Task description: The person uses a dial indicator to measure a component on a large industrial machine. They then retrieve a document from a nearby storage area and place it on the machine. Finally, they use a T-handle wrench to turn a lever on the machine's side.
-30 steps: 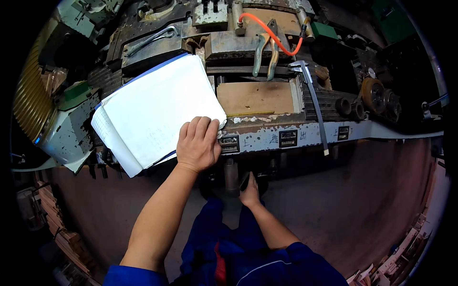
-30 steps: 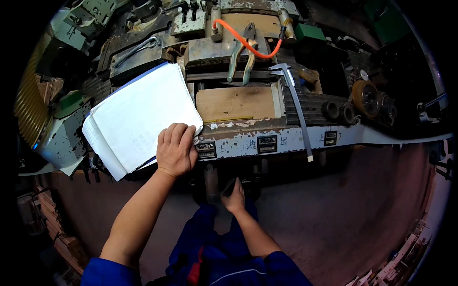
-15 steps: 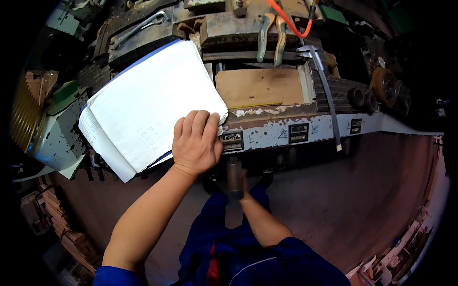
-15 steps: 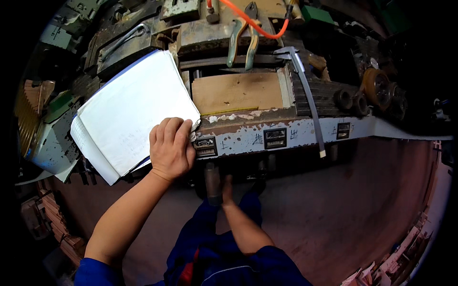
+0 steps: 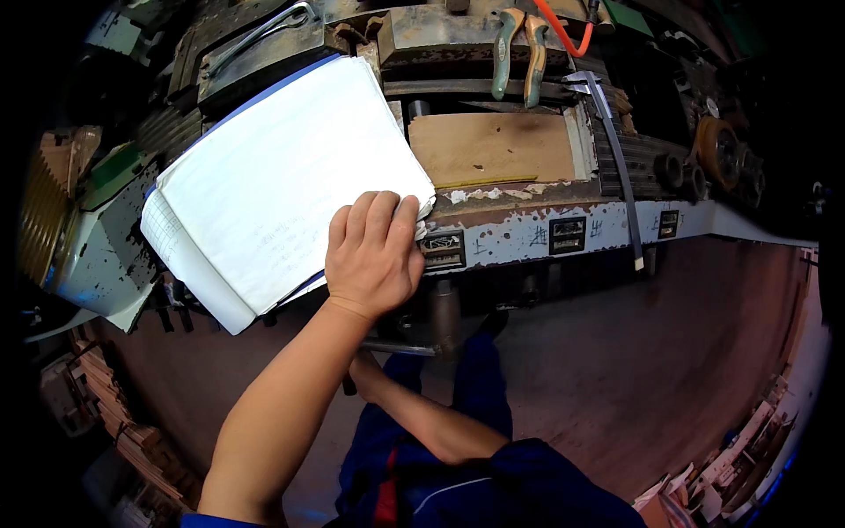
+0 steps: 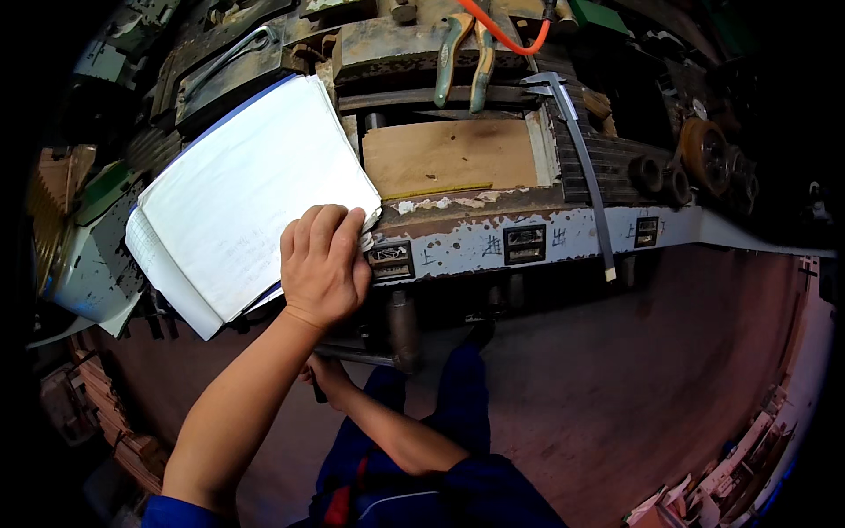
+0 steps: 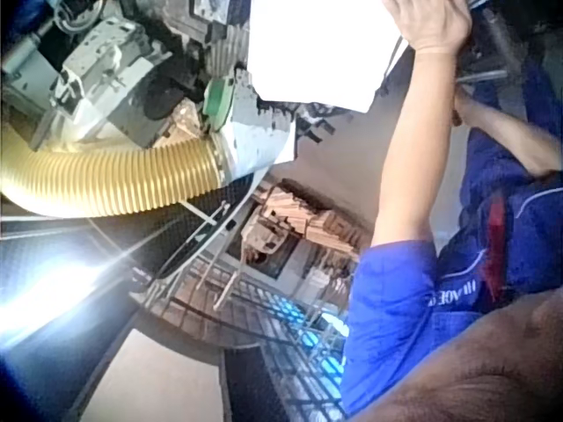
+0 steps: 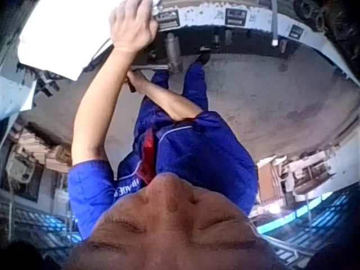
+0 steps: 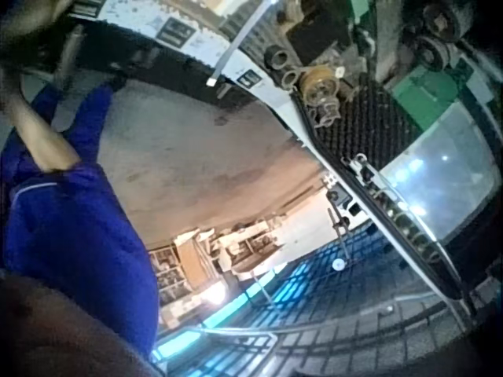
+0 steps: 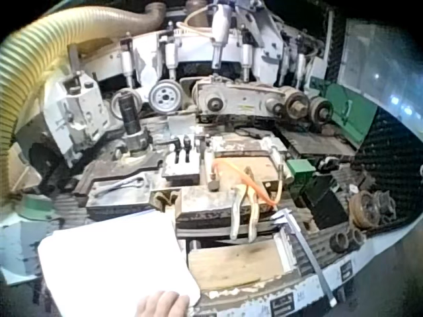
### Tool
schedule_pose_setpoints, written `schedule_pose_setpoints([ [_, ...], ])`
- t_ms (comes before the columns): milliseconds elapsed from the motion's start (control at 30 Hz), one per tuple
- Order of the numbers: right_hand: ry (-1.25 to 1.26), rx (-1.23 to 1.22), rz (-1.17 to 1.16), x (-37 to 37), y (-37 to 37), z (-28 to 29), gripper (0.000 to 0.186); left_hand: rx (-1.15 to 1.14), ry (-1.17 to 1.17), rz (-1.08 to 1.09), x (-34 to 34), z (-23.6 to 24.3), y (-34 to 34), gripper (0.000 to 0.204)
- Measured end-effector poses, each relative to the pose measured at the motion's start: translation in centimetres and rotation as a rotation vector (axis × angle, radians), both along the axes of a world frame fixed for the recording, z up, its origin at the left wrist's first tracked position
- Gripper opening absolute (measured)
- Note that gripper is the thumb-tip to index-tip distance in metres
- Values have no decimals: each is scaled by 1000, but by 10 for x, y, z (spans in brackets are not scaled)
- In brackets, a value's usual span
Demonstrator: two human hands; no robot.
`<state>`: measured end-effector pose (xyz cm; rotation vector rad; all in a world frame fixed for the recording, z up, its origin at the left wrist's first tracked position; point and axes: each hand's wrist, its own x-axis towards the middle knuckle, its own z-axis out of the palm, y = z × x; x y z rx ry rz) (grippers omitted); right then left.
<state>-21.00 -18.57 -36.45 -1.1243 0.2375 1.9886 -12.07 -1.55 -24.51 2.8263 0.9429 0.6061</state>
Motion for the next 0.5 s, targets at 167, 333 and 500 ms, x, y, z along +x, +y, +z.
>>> schedule_pose_setpoints([
  [167, 101, 177, 87, -9, -2, 62, 31, 3, -7, 4, 0, -1, 0, 56],
  [333, 181, 222, 68, 10, 3, 120, 26, -8, -12, 15, 1, 2, 0, 54],
  [500, 247, 233, 37, 14, -16, 156, 15, -14, 2, 10, 2, 2, -2, 54],
])
